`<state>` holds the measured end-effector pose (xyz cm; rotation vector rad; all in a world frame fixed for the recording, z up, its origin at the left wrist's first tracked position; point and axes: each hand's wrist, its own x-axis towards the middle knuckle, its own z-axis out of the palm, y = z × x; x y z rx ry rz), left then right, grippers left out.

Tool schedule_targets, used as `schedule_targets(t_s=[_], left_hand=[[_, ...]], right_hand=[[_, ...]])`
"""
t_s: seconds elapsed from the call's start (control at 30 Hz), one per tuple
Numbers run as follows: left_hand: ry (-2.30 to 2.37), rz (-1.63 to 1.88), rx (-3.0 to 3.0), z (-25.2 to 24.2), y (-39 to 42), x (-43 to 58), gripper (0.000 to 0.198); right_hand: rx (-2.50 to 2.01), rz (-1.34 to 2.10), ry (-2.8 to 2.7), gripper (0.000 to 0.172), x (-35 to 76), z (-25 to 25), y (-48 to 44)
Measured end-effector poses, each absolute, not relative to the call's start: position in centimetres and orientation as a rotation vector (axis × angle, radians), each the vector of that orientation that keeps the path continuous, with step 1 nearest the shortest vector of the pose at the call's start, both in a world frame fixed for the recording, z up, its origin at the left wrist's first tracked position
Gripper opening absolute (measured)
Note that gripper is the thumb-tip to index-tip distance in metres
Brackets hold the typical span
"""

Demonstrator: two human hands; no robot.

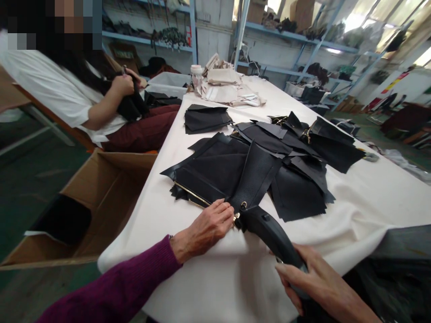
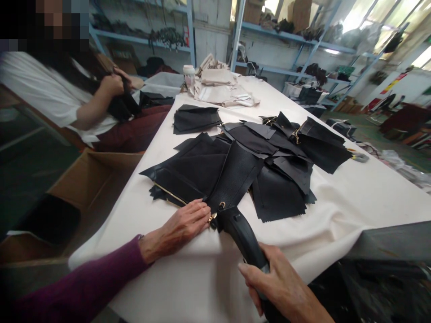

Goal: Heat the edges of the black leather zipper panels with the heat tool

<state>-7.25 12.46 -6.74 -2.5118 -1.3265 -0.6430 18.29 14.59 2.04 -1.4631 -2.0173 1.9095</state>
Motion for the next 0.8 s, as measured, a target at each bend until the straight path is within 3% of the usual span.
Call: schedule_targets(t_s=[0.27, 0.53, 0.67, 0.8], left_hand=[[-1.335, -0.275, -2.487, -4.1, 12.5, -6.1, 0.031], [-1.289, -0.149, -2.526, -3.2, 13.7, -5.3, 0.025], [-1.464, -0.535, -2.570, -2.1, 13.8, -6.5, 0.026], [-1.953, -1.486, -2.285, 0.6, 14.7, -8.1, 0.036]], right_hand=[[-1.503, 1.616, -1.904, 0.027, 17.7, 5.7, 15.5], [-1.481, 1.702, -1.739, 0.038, 19.9, 5.7, 13.4], [-1.433, 1.727, -1.711, 0.039, 20.1, 6.0, 13.0], [-1.478, 1.682, -1.736, 0.042, 20.0, 6.3, 12.9]])
